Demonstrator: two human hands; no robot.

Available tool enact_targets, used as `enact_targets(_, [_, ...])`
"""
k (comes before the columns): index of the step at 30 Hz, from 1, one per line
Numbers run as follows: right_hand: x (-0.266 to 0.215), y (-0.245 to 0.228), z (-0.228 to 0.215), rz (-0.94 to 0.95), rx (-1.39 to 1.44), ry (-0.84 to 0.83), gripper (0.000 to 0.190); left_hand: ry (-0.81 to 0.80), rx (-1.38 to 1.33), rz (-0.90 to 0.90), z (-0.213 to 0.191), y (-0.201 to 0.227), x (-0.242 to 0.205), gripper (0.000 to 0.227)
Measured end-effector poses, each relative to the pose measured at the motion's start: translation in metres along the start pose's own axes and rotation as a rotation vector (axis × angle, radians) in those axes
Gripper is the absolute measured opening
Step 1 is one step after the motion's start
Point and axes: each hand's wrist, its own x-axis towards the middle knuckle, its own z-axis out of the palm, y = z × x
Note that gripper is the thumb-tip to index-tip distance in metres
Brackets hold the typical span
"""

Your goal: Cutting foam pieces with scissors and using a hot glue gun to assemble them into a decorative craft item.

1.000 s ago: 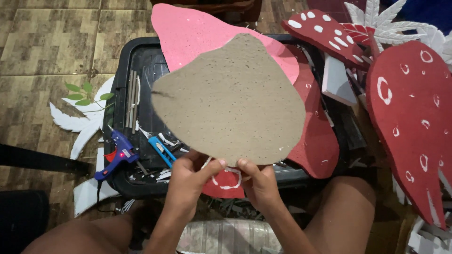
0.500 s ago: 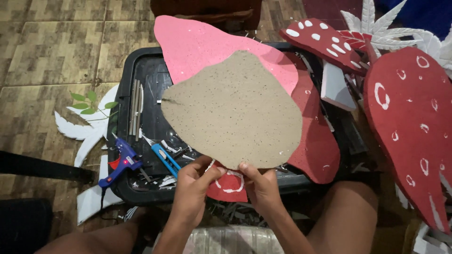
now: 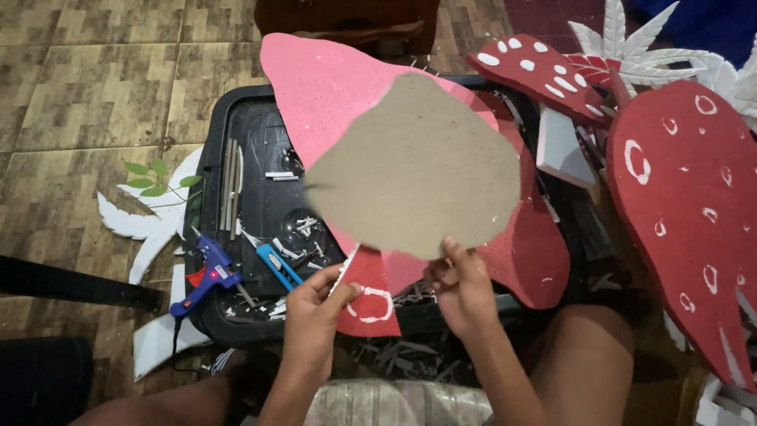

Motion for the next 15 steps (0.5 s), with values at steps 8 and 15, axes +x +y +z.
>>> enact_targets(8, [0.008,0.007,0.001,0.055,0.095,0.21,0.025,0.142,0.023,0.084,-0.027,0.006,-0.002,0.026])
enact_targets(15, [-0.058,0.096,0.08,0.132,-0.599,-0.357,0.04,0.241,-0.127,0.423,-0.078,0.042,-0.022,0.025])
